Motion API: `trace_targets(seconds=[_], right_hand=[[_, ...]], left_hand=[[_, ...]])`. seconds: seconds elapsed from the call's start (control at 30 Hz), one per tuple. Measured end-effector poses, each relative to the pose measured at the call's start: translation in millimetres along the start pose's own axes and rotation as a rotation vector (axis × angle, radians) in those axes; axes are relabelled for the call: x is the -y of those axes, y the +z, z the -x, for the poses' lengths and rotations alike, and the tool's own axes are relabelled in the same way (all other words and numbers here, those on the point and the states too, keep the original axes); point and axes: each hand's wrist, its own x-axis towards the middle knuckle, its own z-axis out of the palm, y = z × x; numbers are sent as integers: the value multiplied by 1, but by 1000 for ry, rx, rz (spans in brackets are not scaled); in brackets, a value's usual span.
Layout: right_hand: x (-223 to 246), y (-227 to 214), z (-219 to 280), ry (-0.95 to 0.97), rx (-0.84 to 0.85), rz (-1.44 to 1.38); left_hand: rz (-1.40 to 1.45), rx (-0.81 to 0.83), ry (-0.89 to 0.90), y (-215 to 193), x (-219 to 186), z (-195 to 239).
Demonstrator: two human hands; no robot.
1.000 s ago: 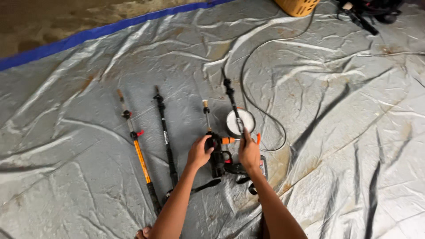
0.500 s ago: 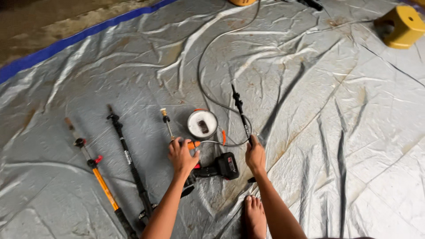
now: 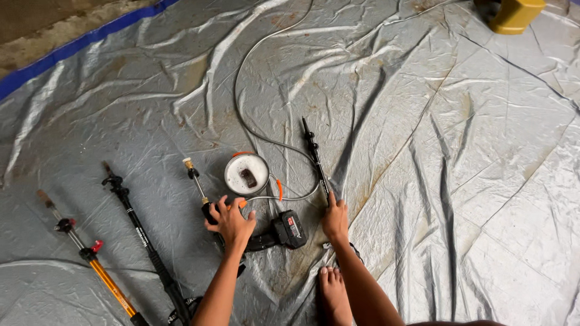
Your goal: The person assembles two trekking poles by extending the telescopic shafts and tightening the locking mechanisms. They then use a power drill to tighten the screws on the pole heads.
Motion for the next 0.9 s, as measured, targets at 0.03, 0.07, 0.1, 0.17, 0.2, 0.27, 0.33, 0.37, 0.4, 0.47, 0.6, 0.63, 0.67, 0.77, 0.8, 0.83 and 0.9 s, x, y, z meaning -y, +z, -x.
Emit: trace_targets(seconds=[0.03,0.07,0.1,0.17,0.2,0.27,0.33,0.37,0.4,0.47,0.6,0.63,0.67,0.77,0.8,0.83,0.9], right_hand=[[-1,10,-3,-2,3,0],[-2,20,-7,28,20,129],[-2,30,-11,58,35,257],[18,21,-14,-5,-4,132],[27,16,-15,-68,-39,8],[45,15,-20,-116,-1,-64],[71,11,-25,-175,41,-138],[86,8,-25,-244,70,-162],[102,7,-20,-316,111,-183],[128,16,-10,-404,113,-211],[208,-34,39,-596,171,-295],[216,-25,44,-612,180,-295],[224,-15,50,-640,184,-279],[242,18,55,-717,167,-254],[246,32,59,-746,144,-242],[251,39,66,-766,159,-243],[267,51,75,-803,156,-226]], left_hand=[[-2,1,-3,1,2,1],[1,-11,10,1,2,1],[3,-23,23,1,3,1],[34,-15,70,-2,0,-2],[63,-4,115,-4,-1,-2],[106,44,154,-4,-4,-6],[147,83,185,-4,-4,-15],[167,119,202,-4,-3,-20],[186,159,208,-4,4,-21],[243,117,252,-19,13,-23],[514,190,278,-73,34,-12],[513,178,265,-83,43,-9],[474,163,255,-92,51,-5],[336,40,193,-96,95,-2],[236,-50,146,-93,114,3],[233,-59,123,-92,131,10],[23,-182,-89,-94,162,18]])
